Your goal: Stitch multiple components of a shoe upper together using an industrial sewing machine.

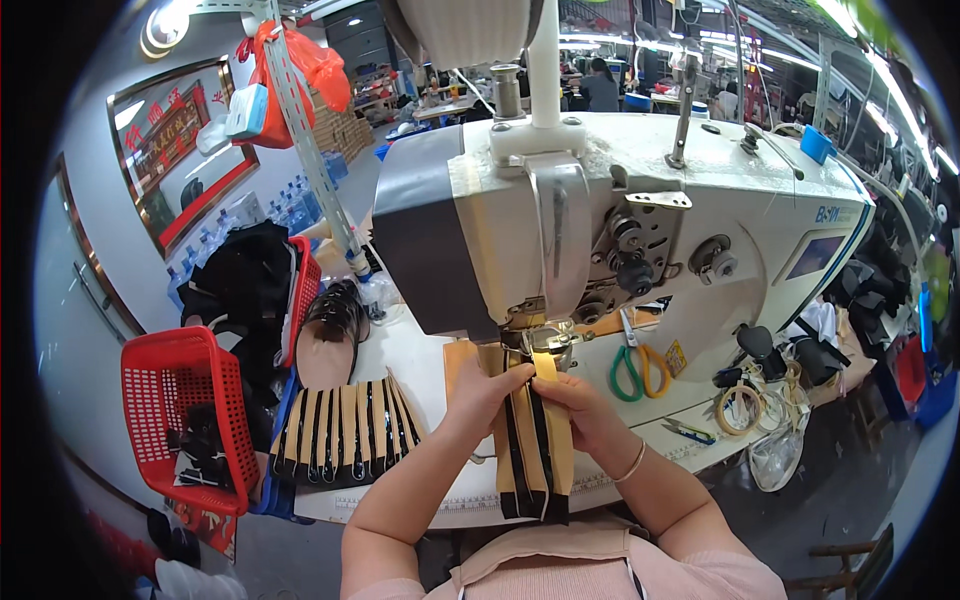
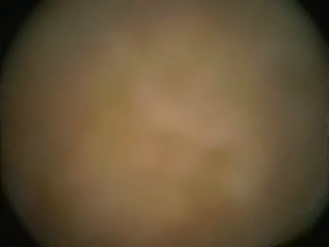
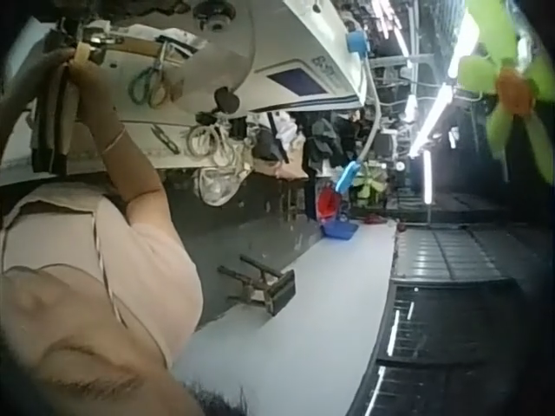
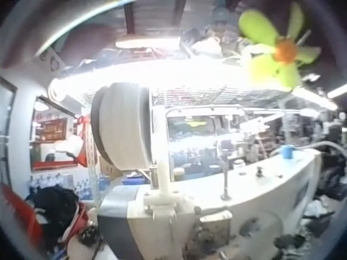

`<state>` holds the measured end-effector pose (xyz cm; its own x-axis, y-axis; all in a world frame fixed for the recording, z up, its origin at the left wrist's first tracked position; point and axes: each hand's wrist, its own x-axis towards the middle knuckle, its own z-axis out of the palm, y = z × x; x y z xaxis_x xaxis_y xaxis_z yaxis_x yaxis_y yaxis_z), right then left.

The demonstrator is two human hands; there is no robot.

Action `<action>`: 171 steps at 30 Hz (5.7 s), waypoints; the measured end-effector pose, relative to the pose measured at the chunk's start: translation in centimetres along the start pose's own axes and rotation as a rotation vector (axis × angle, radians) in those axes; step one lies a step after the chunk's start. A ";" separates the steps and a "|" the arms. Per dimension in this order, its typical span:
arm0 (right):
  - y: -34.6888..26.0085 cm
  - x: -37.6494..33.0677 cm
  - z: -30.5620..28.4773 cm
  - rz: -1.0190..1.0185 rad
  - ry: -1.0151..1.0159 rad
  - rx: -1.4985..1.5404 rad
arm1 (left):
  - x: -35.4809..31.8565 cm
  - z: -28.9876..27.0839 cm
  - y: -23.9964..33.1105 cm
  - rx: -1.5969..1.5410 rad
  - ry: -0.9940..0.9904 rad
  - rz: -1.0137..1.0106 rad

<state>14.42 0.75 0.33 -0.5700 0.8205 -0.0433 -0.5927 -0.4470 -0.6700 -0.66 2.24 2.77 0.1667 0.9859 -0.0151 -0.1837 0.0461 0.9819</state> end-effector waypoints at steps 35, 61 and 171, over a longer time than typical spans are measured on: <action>-2.2 0.1 -0.2 -1.298 0.385 -1.845 | 0.3 0.0 -0.2 -0.053 0.054 0.005; 6.8 -7.2 -6.2 -0.142 0.152 -0.285 | -7.0 -0.7 -7.8 -0.220 -0.012 -0.131; 2.7 -6.8 0.3 -0.155 0.082 -0.505 | -7.3 1.3 -2.3 -0.232 -0.060 -0.013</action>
<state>16.54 -6.18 -0.93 -0.4388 0.8977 0.0405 -0.3073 -0.1075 -0.9455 -0.19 -5.22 0.87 0.2265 0.9740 -0.0098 -0.3980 0.1017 0.9118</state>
